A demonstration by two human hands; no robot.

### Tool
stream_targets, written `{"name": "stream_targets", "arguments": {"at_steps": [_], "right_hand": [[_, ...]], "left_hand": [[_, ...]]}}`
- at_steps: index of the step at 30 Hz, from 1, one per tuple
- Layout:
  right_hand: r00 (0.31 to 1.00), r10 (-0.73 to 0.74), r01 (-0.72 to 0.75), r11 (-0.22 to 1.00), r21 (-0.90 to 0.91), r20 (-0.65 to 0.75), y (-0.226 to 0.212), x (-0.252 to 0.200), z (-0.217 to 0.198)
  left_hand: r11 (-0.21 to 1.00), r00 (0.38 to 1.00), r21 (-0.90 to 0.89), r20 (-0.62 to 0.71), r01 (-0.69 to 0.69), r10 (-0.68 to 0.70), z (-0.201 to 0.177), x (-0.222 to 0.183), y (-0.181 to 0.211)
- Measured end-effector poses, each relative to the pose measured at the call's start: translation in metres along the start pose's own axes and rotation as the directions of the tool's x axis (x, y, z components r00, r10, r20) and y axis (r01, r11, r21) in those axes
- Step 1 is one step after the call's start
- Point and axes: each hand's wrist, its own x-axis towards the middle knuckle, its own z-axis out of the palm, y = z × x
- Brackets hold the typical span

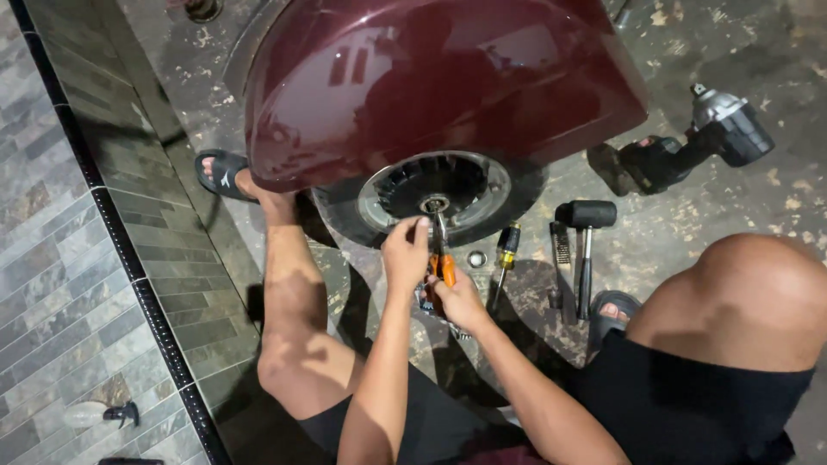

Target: Removing the rear wheel of a scooter using hand tools and an impact wrench

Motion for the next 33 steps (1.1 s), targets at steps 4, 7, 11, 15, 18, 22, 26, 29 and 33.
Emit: {"name": "stream_targets", "arguments": {"at_steps": [4, 7, 11, 15, 18, 22, 26, 29, 33], "right_hand": [[1.0, 0.027, -0.028, 0.991, -0.134, -0.007, 0.012, 0.011, -0.01], [1.0, 0.02, -0.02, 0.976, -0.217, -0.002, 0.023, 0.019, -0.016], [0.999, 0.032, -0.029, 0.975, -0.222, 0.014, 0.014, 0.011, -0.021], [0.998, 0.026, -0.018, 0.988, -0.153, 0.049, 0.002, 0.007, -0.024], [0.994, 0.004, 0.005, 0.996, -0.085, 0.107, -0.009, -0.002, -0.045], [0.968, 0.028, -0.032, 0.999, 0.014, 0.249, -0.004, 0.011, -0.062], [0.944, 0.188, -0.13, 0.967, -0.219, 0.271, -0.042, 0.009, -0.076], [0.931, 0.25, -0.17, 0.942, -0.29, 0.267, -0.045, 0.015, -0.084], [0.918, 0.269, -0.171, 0.932, -0.321, 0.291, -0.06, 0.027, -0.088]], "left_hand": [[0.999, 0.997, -0.015, -0.056, -0.05, 0.049, 0.019, 0.012, -0.009], [0.996, 0.989, -0.005, -0.126, -0.084, 0.083, 0.029, 0.019, -0.016], [0.997, 0.991, 0.034, -0.117, -0.066, 0.069, 0.028, 0.025, -0.019], [0.981, 0.975, 0.092, -0.125, -0.171, 0.181, 0.02, 0.025, -0.011], [0.975, 0.971, 0.135, -0.136, -0.178, 0.196, 0.023, 0.027, -0.016], [0.977, 0.976, 0.121, -0.11, -0.174, 0.187, 0.014, 0.025, -0.018], [0.94, 0.949, 0.202, -0.096, -0.275, 0.299, 0.008, 0.026, -0.011], [0.913, 0.94, 0.281, -0.082, -0.296, 0.33, 0.002, 0.019, -0.009], [0.822, 0.897, 0.423, -0.045, -0.382, 0.44, 0.0, 0.03, -0.018]]}}
